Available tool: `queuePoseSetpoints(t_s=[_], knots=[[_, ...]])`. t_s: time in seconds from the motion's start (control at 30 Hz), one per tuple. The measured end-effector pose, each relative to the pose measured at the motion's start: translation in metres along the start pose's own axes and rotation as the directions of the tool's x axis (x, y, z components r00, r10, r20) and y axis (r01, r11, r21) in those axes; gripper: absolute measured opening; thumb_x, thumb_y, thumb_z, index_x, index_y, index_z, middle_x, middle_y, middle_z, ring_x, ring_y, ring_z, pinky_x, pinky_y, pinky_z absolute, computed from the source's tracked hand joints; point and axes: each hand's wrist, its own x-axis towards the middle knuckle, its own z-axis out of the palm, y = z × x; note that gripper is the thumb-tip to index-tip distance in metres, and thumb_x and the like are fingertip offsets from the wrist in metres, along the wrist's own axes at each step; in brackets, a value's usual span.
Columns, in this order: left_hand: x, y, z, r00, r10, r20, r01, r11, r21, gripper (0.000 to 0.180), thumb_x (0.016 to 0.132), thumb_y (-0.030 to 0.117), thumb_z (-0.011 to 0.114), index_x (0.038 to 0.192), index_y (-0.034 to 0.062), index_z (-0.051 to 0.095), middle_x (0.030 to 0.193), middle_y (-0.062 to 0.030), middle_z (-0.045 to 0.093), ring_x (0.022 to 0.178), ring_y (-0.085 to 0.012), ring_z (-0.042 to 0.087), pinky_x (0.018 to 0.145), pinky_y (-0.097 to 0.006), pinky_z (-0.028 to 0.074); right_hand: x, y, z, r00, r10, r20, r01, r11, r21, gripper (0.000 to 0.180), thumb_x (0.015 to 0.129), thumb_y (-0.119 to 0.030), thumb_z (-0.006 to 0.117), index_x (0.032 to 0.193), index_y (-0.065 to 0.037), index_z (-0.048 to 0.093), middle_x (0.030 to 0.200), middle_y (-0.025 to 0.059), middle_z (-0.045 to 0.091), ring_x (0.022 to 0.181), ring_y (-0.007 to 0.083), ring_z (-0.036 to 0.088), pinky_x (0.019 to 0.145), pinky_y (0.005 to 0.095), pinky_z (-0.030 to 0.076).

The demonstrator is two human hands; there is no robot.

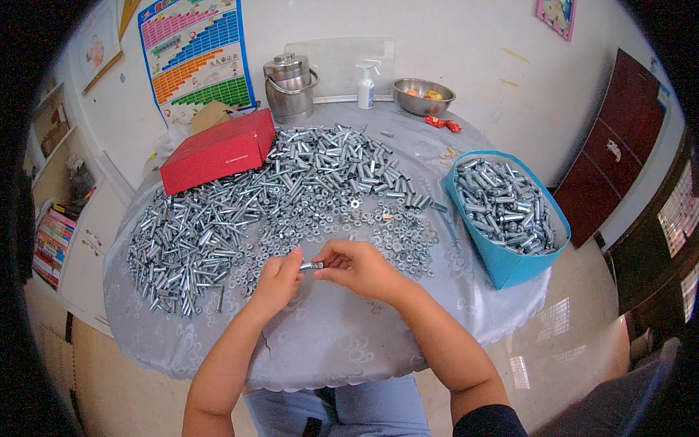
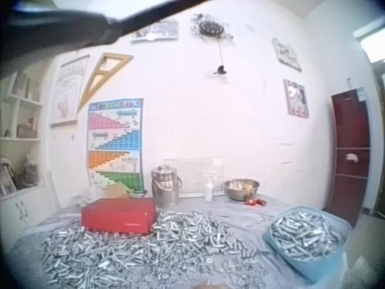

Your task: The person sits at a table covered with a large pile of metal bolts, nuts, and washers. They repeatedly pick up a bolt and a washer, thread the washer onto the bolt, and place the assembled unit into a blue container on the right. The person occasionally moves a red box on the table to access more parts.

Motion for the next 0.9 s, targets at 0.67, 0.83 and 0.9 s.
queuePoseSetpoints(t_s=[0.67,0.83,0.9], knots=[[0.0023,0.0045,-0.0059,0.976,-0.206,0.077,0.21,0.976,-0.051,0.052,0.09,0.042,0.041,0.056,0.0031,0.048,0.051,0.0009,0.043,0.046,-0.0079,0.038,0.044,-0.026,0.03,-0.0021,-0.0076,0.0012,0.998,0.052,0.026,-0.053,0.998,0.023,0.023,0.087,-0.023,0.056,0.091,0.0,0.059,0.067,0.004,0.058,0.061,0.0092,0.053,0.056,0.0245,0.043],[0.0045,-0.0025,-0.0077,0.986,-0.132,0.099,0.134,0.991,-0.014,0.052,0.09,0.043,0.041,0.056,0.0031,0.047,0.051,0.0013,0.042,0.047,-0.0079,0.038,0.045,-0.026,0.03,-0.0021,-0.0066,-0.0008,0.998,0.062,0.016,-0.06,0.991,-0.118,0.028,0.086,-0.03,0.057,0.087,-0.002,0.06,0.065,0.0047,0.056,0.061,0.0104,0.052,0.056,0.0257,0.043],[0.0042,-0.002,-0.0076,0.985,-0.133,0.109,0.136,0.991,-0.02,0.053,0.09,0.043,0.041,0.055,0.0032,0.047,0.051,0.0013,0.042,0.048,-0.008,0.037,0.046,-0.026,0.031,-0.0017,-0.0062,-0.0009,1.0,-0.015,-0.007,0.014,0.989,-0.146,0.025,0.085,-0.026,0.059,0.093,-0.002,0.059,0.065,0.0028,0.056,0.06,0.0078,0.052,0.055,0.0233,0.042]])
